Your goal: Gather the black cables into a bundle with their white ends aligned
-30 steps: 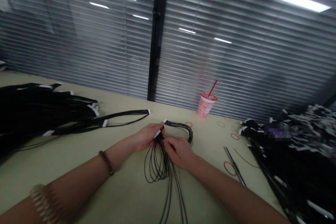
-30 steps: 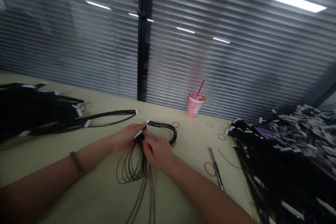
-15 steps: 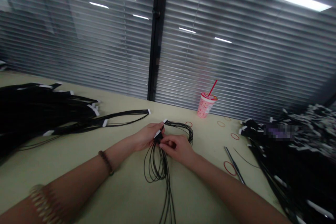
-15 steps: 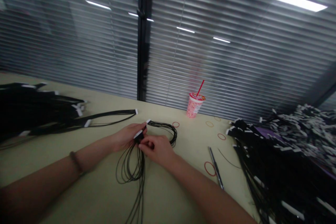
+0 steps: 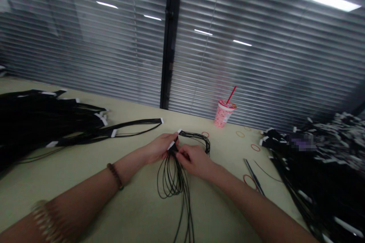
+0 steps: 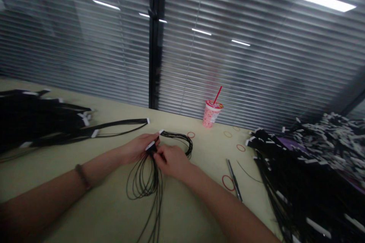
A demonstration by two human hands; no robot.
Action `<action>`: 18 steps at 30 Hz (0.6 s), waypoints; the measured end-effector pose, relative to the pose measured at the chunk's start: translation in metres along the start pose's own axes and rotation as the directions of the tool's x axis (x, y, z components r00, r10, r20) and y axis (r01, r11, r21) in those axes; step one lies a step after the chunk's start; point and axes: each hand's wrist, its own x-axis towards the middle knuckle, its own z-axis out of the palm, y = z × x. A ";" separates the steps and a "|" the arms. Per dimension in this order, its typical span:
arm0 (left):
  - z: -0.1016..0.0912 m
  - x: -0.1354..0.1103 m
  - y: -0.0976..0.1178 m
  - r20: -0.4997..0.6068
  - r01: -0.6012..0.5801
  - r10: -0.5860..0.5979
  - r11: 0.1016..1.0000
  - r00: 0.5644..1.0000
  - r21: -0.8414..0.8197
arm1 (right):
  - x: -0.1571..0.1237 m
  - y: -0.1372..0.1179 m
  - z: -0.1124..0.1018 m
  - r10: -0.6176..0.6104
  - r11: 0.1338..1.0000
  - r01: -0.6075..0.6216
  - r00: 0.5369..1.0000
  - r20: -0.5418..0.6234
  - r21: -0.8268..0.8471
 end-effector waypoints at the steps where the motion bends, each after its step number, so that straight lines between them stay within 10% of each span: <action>1: 0.000 0.000 0.000 -0.001 -0.002 0.002 1.000 1.000 0.000 | 0.000 0.000 0.000 -0.002 1.000 0.002 1.000 0.009 0.011; 18: -0.004 0.004 -0.004 0.030 -0.018 0.018 1.000 0.999 -0.019 | 0.001 0.002 -0.012 -0.073 0.997 0.069 0.994 0.087 0.045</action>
